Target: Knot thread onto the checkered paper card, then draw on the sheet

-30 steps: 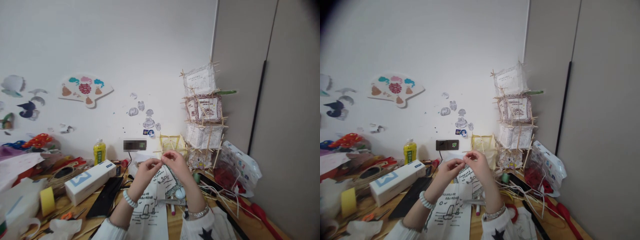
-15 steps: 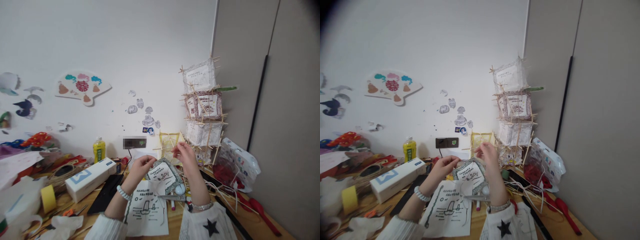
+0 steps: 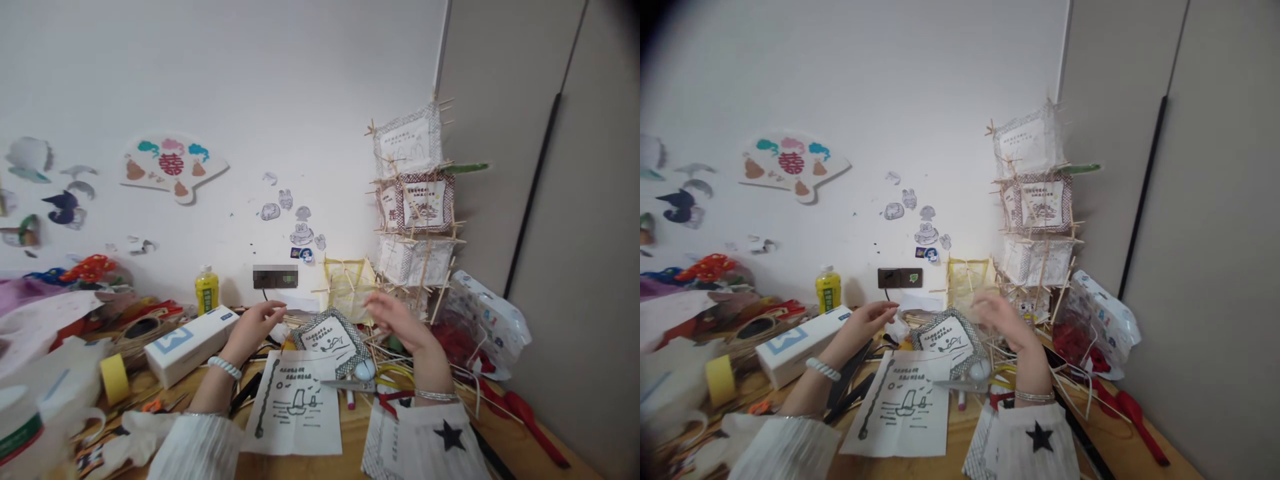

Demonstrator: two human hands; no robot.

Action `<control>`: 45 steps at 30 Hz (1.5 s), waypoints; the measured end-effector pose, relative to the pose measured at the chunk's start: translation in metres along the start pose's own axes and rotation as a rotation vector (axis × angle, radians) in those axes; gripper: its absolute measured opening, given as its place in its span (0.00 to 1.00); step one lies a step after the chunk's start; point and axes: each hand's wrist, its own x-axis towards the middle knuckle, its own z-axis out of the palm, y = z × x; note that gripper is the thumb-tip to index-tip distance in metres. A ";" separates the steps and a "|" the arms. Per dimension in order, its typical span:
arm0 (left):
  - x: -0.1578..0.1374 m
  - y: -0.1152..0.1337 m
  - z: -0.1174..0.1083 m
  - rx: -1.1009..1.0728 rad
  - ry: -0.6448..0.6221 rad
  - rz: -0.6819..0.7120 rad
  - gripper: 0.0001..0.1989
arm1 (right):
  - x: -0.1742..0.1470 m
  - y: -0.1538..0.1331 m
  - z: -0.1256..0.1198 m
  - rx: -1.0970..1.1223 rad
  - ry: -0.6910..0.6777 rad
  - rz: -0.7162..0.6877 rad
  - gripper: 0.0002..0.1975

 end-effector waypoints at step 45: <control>-0.006 0.025 0.042 -0.364 -0.273 -0.199 0.17 | 0.029 0.021 0.080 0.137 -0.033 0.079 0.10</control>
